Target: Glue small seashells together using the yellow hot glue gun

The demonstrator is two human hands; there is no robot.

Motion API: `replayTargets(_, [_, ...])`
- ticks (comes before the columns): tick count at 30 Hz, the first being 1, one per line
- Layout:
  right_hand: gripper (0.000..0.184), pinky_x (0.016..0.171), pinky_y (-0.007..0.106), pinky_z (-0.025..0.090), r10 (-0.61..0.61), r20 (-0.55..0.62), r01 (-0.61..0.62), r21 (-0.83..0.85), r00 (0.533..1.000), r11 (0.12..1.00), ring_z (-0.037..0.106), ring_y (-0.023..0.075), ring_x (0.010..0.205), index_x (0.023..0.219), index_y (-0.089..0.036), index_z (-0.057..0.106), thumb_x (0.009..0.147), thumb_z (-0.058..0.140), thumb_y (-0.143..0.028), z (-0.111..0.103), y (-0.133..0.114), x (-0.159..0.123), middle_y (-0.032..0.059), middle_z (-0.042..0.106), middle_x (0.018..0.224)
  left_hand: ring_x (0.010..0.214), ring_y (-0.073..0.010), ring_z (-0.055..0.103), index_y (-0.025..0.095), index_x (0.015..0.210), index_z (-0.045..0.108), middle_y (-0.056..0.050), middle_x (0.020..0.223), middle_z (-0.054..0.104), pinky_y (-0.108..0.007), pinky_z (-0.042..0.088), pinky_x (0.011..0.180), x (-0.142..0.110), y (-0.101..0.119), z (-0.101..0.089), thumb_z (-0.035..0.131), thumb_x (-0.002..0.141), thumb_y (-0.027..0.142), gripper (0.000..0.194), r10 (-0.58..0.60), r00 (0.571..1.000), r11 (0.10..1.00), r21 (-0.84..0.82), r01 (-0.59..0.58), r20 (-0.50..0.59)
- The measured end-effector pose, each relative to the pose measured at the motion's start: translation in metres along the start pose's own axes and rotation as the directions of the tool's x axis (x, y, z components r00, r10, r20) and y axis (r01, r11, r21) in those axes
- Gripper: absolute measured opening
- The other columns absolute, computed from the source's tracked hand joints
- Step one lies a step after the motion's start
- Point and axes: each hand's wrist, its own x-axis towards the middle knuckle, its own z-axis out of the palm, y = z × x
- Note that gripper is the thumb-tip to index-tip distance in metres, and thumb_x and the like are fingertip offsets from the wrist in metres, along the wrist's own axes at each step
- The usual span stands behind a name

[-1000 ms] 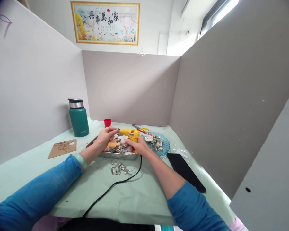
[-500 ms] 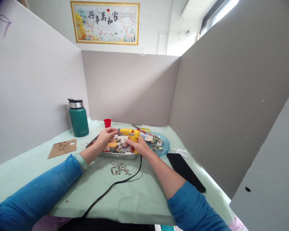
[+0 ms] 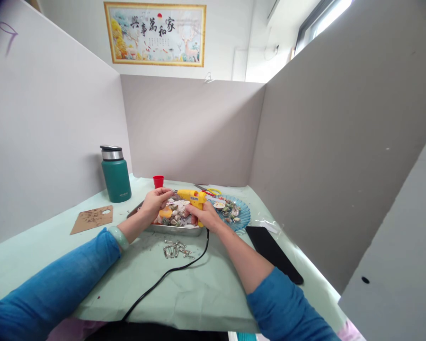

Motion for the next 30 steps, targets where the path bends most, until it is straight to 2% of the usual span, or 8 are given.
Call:
replayTargets(6, [0.036,0.042,0.019,0.039,-0.007,-0.006,0.007,0.007,1.0,1.0,0.046,0.0086,0.041,0.072,-0.014,0.063,0.078,0.057,-0.049,0.0001,0.0012,0.0006,-0.0012,0.052,0.045,0.037,-0.0033,0.029,0.014,0.077,0.059,0.008,0.044,0.043,-0.018,0.018,0.036,0.0015,-0.0016,-0.0017,0.071,0.06,0.028,0.025,0.008,1.0,0.999,-0.034,-0.008,0.016])
replayTargets(25, [0.036,0.043,0.02,0.039,-0.003,0.021,0.004,-0.021,1.0,1.0,0.047,0.009,0.041,0.073,-0.015,0.063,0.078,0.057,-0.05,-0.0009,0.0013,0.0011,-0.0015,0.054,0.046,0.037,-0.0036,0.029,0.014,0.078,0.06,0.007,0.046,0.043,-0.018,0.018,0.037,0.0013,-0.0034,-0.0005,0.07,0.061,0.026,0.023,0.005,1.0,0.999,0.045,-0.005,0.008])
replayTargets(30, [0.035,0.043,0.021,0.039,-0.017,0.014,0.017,-0.015,1.0,1.0,0.046,0.0091,0.04,0.073,-0.015,0.063,0.078,0.057,-0.049,-0.0003,0.0026,0.0014,-0.0013,0.054,0.046,0.038,-0.0039,0.03,0.013,0.079,0.061,0.006,0.048,0.048,-0.019,0.02,0.037,0.0029,-0.006,-0.0007,0.071,0.061,0.029,0.025,0.002,1.0,0.997,0.075,-0.004,0.02])
